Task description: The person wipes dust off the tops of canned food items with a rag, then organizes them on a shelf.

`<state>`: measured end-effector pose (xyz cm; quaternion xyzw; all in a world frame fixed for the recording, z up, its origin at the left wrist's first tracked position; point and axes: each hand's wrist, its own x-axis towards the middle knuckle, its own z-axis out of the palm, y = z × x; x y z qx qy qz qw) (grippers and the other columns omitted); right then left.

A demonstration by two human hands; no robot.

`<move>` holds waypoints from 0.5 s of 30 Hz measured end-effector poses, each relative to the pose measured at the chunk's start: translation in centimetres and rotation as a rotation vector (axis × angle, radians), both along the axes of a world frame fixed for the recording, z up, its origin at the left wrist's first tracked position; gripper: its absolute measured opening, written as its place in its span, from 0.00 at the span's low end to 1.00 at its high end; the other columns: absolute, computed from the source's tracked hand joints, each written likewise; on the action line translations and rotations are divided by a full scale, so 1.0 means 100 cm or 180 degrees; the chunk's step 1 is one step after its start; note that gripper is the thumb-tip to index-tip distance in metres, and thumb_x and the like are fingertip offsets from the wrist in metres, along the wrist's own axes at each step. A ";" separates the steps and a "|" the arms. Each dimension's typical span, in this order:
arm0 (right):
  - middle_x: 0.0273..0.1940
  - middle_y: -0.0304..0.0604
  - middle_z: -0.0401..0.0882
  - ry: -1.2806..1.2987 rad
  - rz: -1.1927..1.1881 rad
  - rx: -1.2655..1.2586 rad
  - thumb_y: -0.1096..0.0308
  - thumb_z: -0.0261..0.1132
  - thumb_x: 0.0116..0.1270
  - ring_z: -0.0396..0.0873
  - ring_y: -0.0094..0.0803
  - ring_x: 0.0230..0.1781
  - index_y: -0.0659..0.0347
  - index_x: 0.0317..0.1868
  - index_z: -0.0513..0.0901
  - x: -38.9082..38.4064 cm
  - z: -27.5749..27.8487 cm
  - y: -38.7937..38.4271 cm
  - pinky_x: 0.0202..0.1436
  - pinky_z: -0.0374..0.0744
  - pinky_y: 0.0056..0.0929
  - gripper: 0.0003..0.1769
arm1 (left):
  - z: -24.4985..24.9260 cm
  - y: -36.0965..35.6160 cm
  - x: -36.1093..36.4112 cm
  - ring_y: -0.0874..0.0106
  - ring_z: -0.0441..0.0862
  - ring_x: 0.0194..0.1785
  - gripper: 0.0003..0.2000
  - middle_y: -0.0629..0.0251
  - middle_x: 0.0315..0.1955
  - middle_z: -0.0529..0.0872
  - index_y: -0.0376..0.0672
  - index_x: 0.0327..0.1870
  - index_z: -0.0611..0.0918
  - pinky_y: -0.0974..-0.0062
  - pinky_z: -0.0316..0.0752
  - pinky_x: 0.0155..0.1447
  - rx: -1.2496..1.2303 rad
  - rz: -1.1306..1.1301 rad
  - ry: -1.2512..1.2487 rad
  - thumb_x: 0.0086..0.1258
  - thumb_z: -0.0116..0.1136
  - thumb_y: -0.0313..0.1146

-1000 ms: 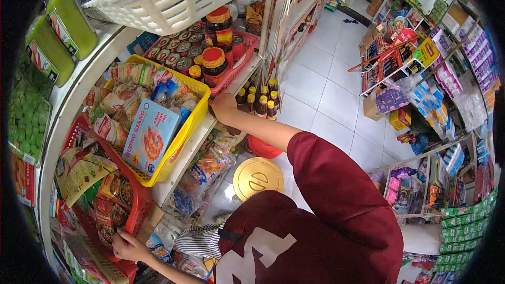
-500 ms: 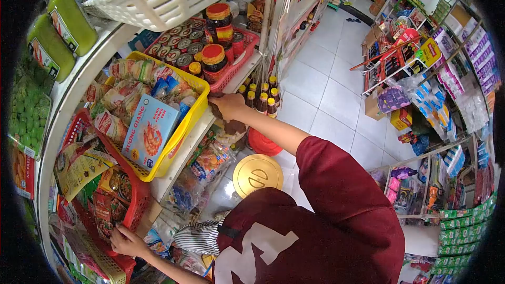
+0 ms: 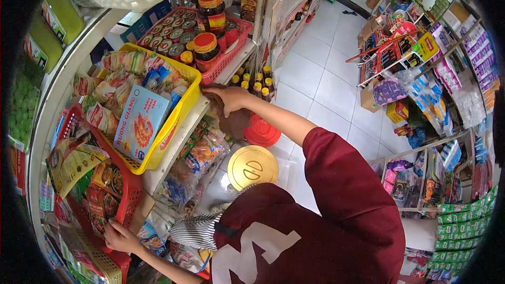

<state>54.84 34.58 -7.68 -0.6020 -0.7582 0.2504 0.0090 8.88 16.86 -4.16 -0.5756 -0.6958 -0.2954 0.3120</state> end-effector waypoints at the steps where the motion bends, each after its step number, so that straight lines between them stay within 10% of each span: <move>1: 0.49 0.50 0.75 0.0119 0.0159 0.0319 0.65 0.72 0.33 0.74 0.47 0.47 0.38 0.67 0.50 0.002 -0.007 0.006 0.46 0.74 0.40 0.58 | 0.001 -0.001 0.001 0.60 0.74 0.31 0.16 0.60 0.24 0.77 0.39 0.29 0.78 0.67 0.61 0.37 0.0016 0.0001 -0.0005 0.69 0.43 0.41; 15: 0.52 0.44 0.74 -0.0690 -0.0245 -0.0187 0.60 0.74 0.37 0.72 0.40 0.53 0.46 0.65 0.58 -0.031 0.008 0.021 0.48 0.75 0.41 0.52 | -0.009 0.000 -0.012 0.61 0.75 0.35 0.17 0.60 0.30 0.80 0.39 0.35 0.80 0.66 0.63 0.40 -0.0104 0.0116 0.0087 0.69 0.43 0.44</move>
